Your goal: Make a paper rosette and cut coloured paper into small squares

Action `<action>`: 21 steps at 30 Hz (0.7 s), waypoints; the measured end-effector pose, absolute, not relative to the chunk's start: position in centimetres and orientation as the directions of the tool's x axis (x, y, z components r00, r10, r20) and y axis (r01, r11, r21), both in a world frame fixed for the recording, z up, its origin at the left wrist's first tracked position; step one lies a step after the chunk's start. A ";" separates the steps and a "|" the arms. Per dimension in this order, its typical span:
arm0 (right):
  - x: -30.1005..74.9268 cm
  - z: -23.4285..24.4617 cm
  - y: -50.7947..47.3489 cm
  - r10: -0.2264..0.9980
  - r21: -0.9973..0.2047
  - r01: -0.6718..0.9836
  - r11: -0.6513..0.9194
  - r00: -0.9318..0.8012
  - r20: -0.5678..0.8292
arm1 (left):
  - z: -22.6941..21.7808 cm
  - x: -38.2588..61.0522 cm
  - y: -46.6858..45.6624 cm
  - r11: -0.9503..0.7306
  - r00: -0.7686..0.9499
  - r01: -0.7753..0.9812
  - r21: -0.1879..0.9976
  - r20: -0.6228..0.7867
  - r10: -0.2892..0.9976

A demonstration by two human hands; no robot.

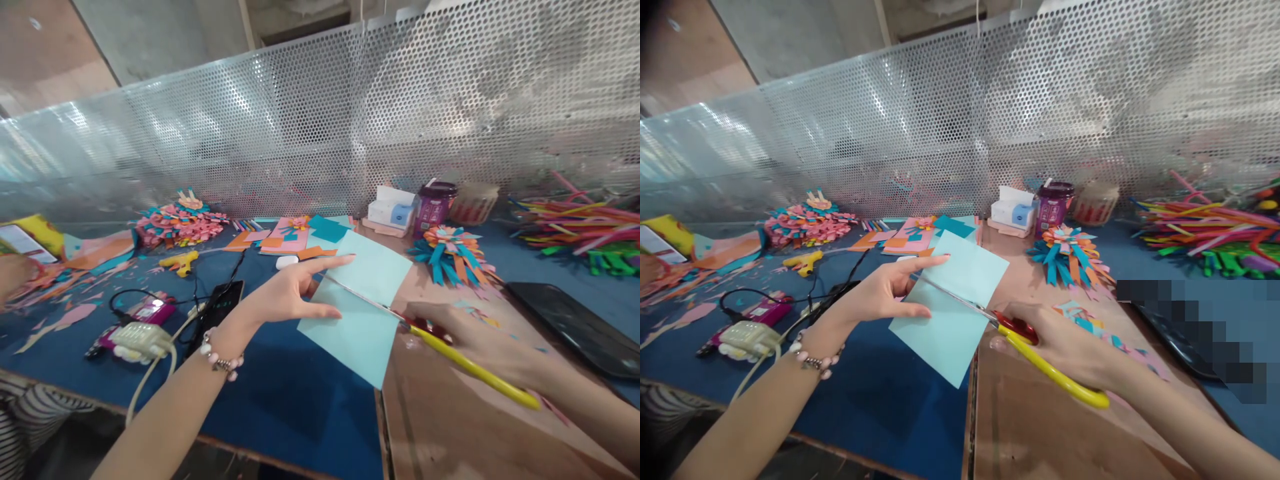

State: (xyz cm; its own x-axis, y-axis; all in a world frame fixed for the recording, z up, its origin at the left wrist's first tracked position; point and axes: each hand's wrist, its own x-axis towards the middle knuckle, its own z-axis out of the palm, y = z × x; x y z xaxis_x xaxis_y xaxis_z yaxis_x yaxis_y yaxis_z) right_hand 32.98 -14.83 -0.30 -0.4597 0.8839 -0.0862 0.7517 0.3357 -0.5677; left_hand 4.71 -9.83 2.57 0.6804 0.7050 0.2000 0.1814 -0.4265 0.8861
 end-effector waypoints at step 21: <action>33.1 -0.4 -14.4 0.870 -0.559 0.741 0.372 -0.488 -0.068 | 2.4 4.6 -9.5 -0.522 0.680 0.233 0.820 0.246 0.691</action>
State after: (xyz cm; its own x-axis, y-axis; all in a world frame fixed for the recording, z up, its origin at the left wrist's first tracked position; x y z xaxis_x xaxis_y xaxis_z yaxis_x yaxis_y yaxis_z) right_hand 33.05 -14.39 -0.44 -0.4877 0.8704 -0.0681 0.7411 0.3715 -0.5592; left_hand 4.62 -9.55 2.36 0.6798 0.6908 0.2463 0.2333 -0.5221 0.8204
